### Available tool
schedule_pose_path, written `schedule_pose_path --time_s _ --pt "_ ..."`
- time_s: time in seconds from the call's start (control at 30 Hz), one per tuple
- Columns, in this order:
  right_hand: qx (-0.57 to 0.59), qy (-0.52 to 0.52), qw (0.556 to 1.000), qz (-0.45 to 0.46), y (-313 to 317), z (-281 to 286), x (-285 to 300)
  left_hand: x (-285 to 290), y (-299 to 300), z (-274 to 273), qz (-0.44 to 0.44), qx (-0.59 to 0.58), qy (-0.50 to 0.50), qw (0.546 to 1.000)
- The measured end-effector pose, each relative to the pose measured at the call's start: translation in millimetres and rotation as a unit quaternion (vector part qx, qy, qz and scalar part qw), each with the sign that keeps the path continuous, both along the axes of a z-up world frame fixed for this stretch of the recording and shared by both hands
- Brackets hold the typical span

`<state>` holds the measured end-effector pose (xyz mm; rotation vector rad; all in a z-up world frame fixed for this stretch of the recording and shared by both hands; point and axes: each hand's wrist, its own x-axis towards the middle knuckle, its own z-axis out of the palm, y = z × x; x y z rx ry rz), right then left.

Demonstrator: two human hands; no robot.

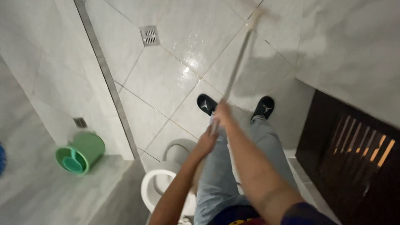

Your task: The person uses a floor squeegee to push water across the tiled bathroom floor, directing it toward the drain. They move around the toilet and a green bucket while systematically clearing the wet surface.

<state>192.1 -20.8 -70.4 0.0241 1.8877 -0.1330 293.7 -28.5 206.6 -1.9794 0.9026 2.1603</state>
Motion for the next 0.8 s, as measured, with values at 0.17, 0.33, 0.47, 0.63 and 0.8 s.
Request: schedule_pose_path --time_s 0.17,0.33,0.47,0.63,0.8 --pt "-0.023 -0.092 0.984 -0.15 3.4 132.5 69.8 72.4 49.2 18.8 -0.026 -0.017 -0.063 0.998" --pt "-0.03 0.005 0.999 -0.027 -3.4 90.3 -28.2 7.7 -13.8 19.8 -0.111 -0.069 0.023 0.991" --pt "-0.051 0.008 0.974 -0.219 -42.2 58.8 -56.1 -30.1 -22.4 -53.2 -0.172 -0.082 0.001 0.982" --pt "0.008 -0.027 0.964 -0.264 -22.3 60.0 58.0 89.0 -14.5 -6.9 -0.372 -0.272 -0.007 0.888" --pt "0.013 -0.095 0.97 -0.223 -5.7 98.0 203.6 202.8 -6.3 38.3 -0.232 0.001 -0.104 0.967"
